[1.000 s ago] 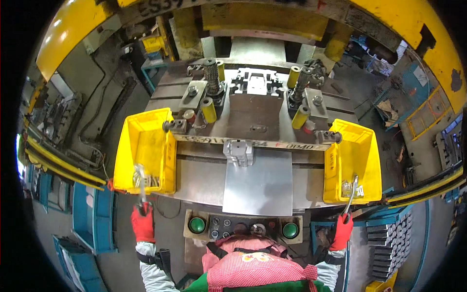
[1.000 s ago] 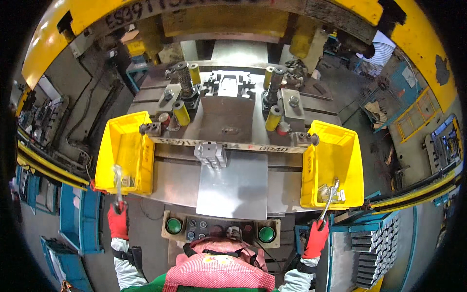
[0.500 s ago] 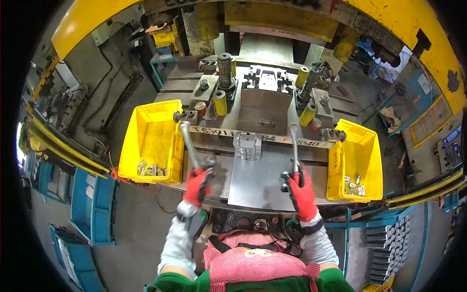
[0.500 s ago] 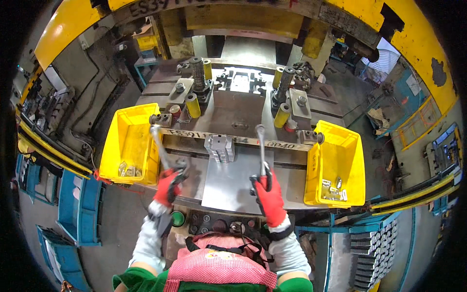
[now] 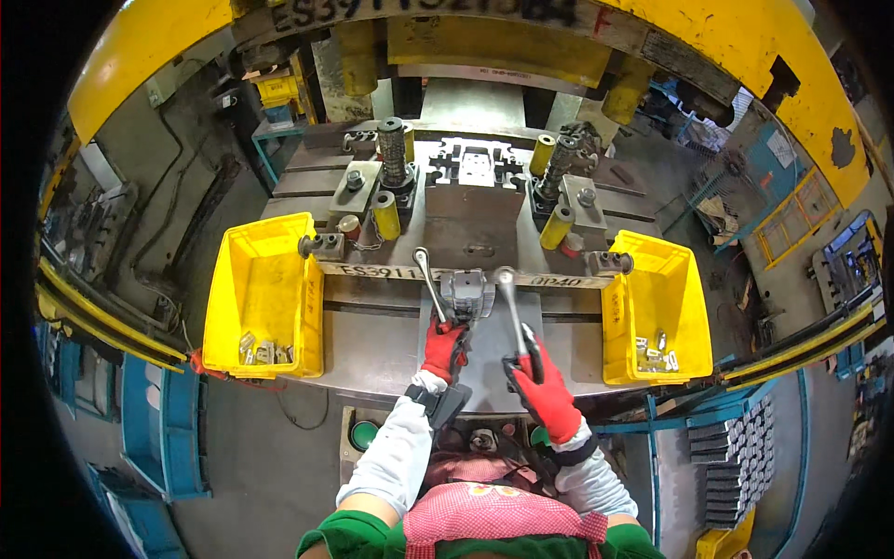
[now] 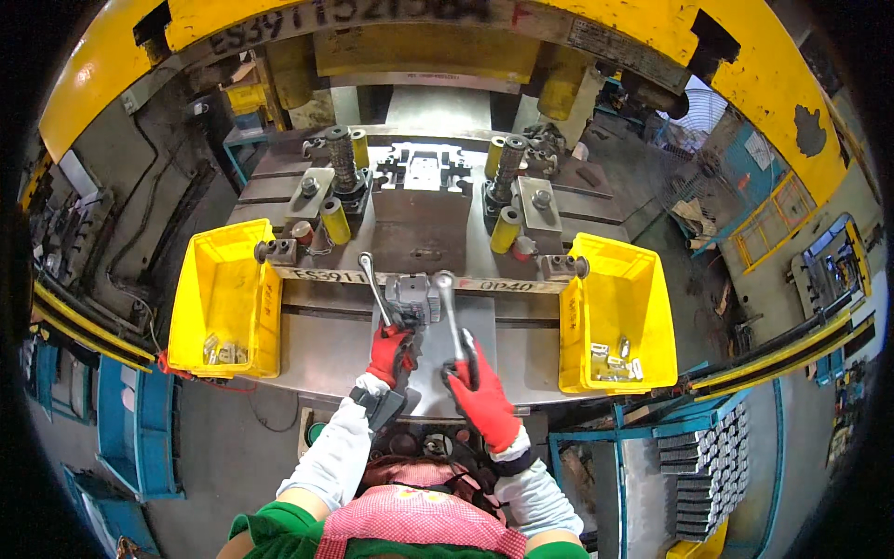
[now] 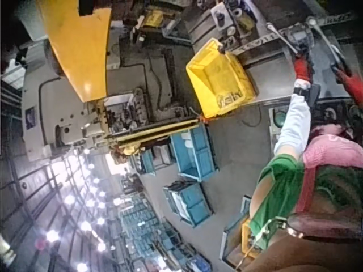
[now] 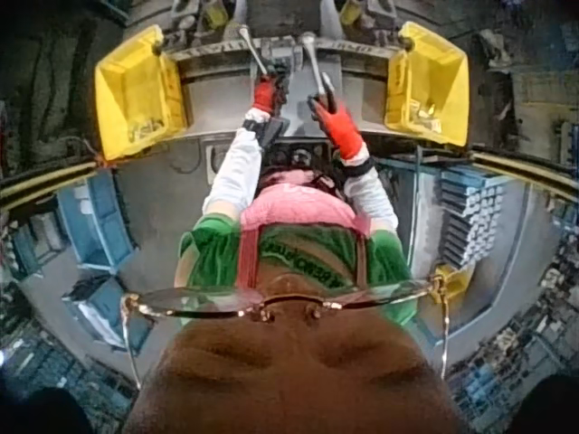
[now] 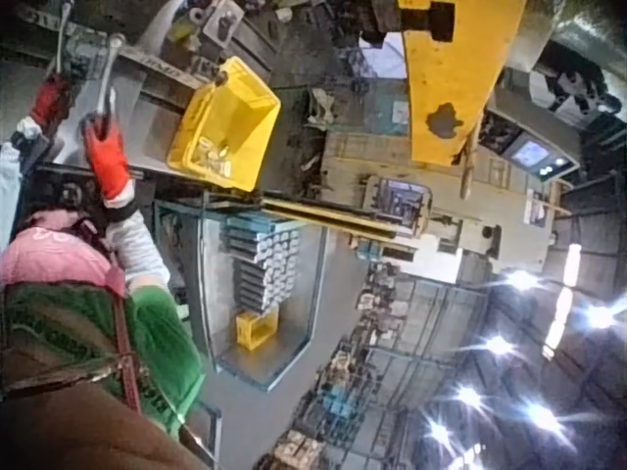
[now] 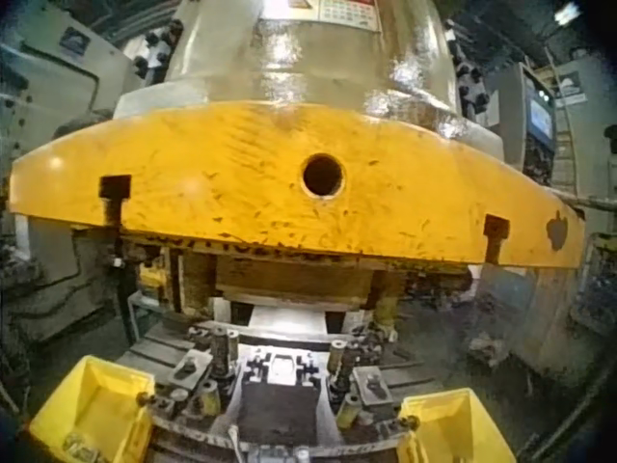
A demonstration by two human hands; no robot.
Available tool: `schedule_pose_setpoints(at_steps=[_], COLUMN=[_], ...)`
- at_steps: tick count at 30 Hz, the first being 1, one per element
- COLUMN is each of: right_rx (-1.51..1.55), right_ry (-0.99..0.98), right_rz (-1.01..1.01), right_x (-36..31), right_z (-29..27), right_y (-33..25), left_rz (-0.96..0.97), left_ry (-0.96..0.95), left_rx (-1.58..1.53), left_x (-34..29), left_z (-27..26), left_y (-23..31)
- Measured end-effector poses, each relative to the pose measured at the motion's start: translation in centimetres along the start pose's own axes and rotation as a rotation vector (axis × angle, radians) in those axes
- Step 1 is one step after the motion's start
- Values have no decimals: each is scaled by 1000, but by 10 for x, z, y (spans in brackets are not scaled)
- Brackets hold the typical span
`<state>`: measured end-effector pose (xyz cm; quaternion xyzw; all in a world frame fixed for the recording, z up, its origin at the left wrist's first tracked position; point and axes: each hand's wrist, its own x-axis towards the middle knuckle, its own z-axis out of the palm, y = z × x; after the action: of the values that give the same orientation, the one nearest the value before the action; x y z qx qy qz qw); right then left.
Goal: Operating an industrial press machine to shape metal parts using tongs for placement and removal.
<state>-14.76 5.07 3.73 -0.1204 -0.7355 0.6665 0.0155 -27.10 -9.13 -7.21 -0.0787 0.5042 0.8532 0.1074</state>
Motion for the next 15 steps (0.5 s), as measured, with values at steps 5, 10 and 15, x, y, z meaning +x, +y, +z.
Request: schedule_pose_setpoints(at_steps=[5, 10, 15], right_rx=[-204, 134, -83], right_ry=[-102, -138, 6], right_rz=[21, 10, -442], right_x=[20, 27, 127], right_z=[20, 12, 15], right_y=[0, -30, -93], left_rz=[-15, 99, 137], left_ry=[119, 93, 167], left_rx=[-2, 115, 14], left_x=[-34, -99, -139], left_z=[-28, -81, -120], left_y=[21, 87, 119])
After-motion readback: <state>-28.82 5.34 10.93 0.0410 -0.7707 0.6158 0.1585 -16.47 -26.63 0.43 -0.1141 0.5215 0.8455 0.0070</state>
